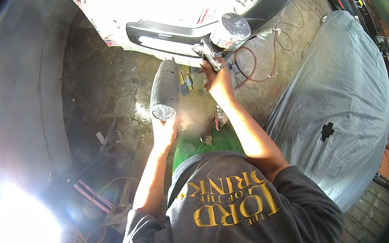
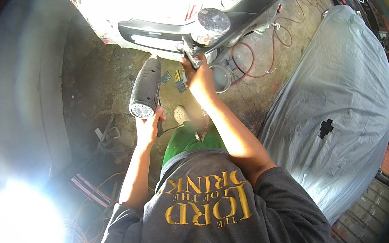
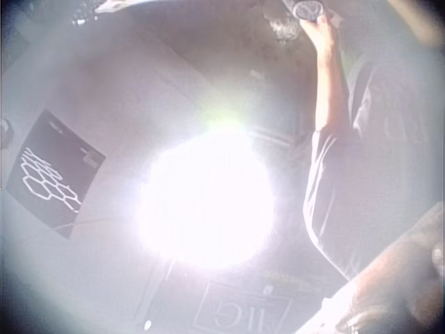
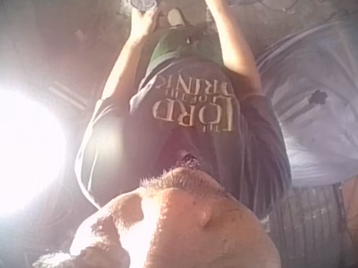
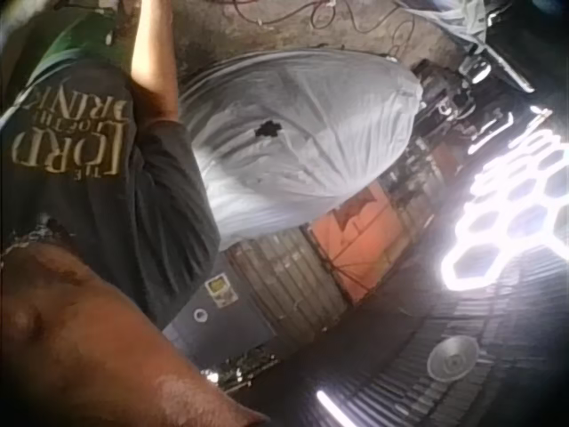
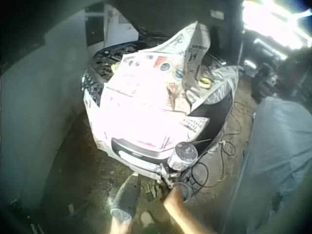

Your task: The person uses a spray gun to apply paint to a car bumper while holding a heat gun in the other hand. They repeatedly dip the spray gun into a paint can and apply coats to the bumper surface.

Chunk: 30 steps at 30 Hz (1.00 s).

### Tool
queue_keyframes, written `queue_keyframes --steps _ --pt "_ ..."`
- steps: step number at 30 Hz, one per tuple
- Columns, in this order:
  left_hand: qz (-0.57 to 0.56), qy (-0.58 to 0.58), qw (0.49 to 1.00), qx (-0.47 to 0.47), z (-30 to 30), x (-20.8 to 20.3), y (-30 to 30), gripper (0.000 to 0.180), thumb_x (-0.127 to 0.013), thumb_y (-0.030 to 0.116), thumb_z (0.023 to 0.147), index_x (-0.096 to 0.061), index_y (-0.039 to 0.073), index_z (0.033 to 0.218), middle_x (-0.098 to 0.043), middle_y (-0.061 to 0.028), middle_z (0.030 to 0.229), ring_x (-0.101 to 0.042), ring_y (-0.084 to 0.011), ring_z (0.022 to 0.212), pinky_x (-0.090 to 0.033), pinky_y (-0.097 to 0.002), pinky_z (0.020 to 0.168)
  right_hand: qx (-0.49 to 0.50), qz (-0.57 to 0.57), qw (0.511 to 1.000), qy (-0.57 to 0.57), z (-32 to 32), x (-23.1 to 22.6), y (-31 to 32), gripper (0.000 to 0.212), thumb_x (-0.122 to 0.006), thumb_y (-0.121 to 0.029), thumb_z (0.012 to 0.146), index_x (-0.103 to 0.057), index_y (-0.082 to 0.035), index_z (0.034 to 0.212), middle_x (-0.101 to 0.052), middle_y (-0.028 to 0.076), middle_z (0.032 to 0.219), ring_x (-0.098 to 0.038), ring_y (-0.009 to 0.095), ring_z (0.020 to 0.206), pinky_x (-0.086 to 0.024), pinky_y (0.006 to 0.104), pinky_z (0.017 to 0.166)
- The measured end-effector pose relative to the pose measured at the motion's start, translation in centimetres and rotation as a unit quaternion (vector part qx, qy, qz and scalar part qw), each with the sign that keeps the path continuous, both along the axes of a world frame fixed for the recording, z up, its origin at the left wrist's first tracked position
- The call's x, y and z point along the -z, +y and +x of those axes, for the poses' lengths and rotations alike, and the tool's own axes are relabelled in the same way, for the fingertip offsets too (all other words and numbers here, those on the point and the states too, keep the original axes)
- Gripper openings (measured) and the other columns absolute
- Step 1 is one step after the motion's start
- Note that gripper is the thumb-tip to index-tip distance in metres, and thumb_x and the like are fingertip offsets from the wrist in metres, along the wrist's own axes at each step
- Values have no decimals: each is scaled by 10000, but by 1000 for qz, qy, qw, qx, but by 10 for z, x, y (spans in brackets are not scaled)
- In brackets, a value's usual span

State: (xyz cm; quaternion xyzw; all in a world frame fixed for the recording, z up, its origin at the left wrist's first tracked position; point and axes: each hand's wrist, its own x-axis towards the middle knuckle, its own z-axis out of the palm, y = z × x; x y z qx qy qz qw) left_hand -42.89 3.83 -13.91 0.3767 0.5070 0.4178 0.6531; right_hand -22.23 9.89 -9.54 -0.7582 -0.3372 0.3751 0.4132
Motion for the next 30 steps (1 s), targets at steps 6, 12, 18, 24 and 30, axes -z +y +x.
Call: queue_keyframes --steps 6,12,18,24,30 --pt "-8 -7 1000 -6 3 -10 1 141 -730 104 894 -658 6 966 -663 -46 808 -625 -143 641 -496 -296 620 6 -15 1000 -16 13 -12 11 520 -666 -442 984 -520 0 1215 -624 98 706 -597 169 523 -453 334 476" --pt "-3 -36 999 -1 13 -16 1 149 -734 107 894 -661 7 977 -669 -48 846 -625 -143 645 -503 -296 625 -20 -21 998 -61 16 4 16 553 -671 -489 966 -538 -6 1201 -680 189 786 -681 291 655 -518 411 619" --pt "-11 -16 999 46 19 -22 5 147 -745 127 894 -667 11 938 -667 -42 752 -627 -138 634 -501 -292 620 6 -26 995 -95 30 19 13 539 -661 -490 969 -541 -10 1182 -708 258 923 -694 432 911 -516 469 776" --pt "-3 3 995 97 32 -23 8 139 -752 131 894 -668 21 879 -657 -31 691 -634 -129 634 -507 -289 625 69 -31 991 -109 52 -31 -16 423 -677 -390 983 -538 -44 1182 -666 139 753 -642 249 613 -498 394 578" --pt "41 -10 993 106 41 -7 11 142 -757 125 888 -656 27 873 -654 -29 703 -641 -124 650 -517 -286 623 69 -43 992 -92 61 -77 -23 411 -670 -378 983 -561 -14 1140 -623 85 692 -600 163 507 -465 330 450"
